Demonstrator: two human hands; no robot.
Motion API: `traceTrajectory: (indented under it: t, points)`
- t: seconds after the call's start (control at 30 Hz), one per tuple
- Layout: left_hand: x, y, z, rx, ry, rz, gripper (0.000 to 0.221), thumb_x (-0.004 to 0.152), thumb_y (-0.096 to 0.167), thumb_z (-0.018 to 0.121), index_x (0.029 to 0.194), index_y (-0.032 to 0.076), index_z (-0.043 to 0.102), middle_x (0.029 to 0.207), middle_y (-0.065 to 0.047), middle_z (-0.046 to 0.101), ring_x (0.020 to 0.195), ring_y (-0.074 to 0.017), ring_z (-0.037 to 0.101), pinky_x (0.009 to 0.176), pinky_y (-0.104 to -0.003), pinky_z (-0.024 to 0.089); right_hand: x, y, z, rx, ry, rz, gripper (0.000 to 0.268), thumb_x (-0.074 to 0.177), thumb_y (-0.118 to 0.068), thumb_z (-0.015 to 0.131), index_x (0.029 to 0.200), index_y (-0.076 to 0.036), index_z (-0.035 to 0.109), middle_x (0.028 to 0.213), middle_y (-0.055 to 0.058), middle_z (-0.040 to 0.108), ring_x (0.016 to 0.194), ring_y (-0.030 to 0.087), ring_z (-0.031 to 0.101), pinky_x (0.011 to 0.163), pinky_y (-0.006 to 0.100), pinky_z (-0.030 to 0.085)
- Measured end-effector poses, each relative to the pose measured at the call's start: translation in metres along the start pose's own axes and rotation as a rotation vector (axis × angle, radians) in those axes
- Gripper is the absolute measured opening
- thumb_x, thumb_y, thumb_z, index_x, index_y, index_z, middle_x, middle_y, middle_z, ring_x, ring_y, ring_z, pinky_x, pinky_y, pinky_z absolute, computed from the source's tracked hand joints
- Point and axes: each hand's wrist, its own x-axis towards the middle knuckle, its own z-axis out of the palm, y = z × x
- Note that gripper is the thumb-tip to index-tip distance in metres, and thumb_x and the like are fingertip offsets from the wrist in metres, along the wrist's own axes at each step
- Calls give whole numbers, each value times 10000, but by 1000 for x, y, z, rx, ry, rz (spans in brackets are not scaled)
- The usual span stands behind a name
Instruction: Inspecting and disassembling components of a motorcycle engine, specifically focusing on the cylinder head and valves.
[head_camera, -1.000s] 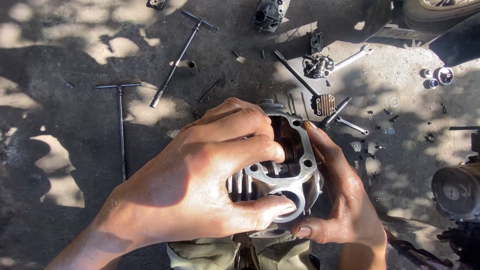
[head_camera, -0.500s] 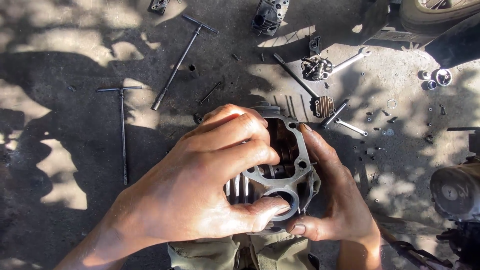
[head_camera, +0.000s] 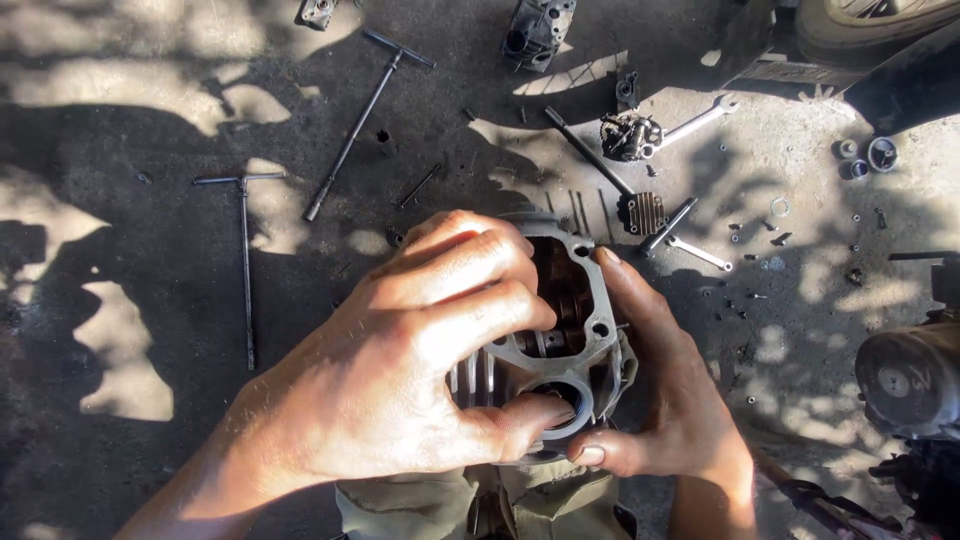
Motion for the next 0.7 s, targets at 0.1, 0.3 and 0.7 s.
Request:
traceTrajectory:
  t: [0.1,0.3,0.7]
  points:
    - [-1,6,1,41,27,64,349,808,196,843,969,-56,665,1013,-171,613,1067,-365,614,959,-482,493,-7,2,1,-14,26,21,1176,668,-508,842,1582,-20,287,1643,196,380,1550,294,367,1273,458,302]
    - [-11,31,3,141,-27,108,293,916,240,764,1009,-19,664,1002,-146,634,1195,-391,591,1096,-648,372,-5,-6,4,54,6,-230,961,842,-536,805,1587,-160,330,1674,298,285,1612,428,256,1300,541,240]
    - [-25,31,10,347,-63,253,274,1117,215,545,1052,-19,671,1007,-164,656,1153,-372,643,1098,-694,398,-5,-1,4,-127,70,-462,712,993,-479,714,1538,-197,353,1611,312,366,1540,479,408,1294,597,376]
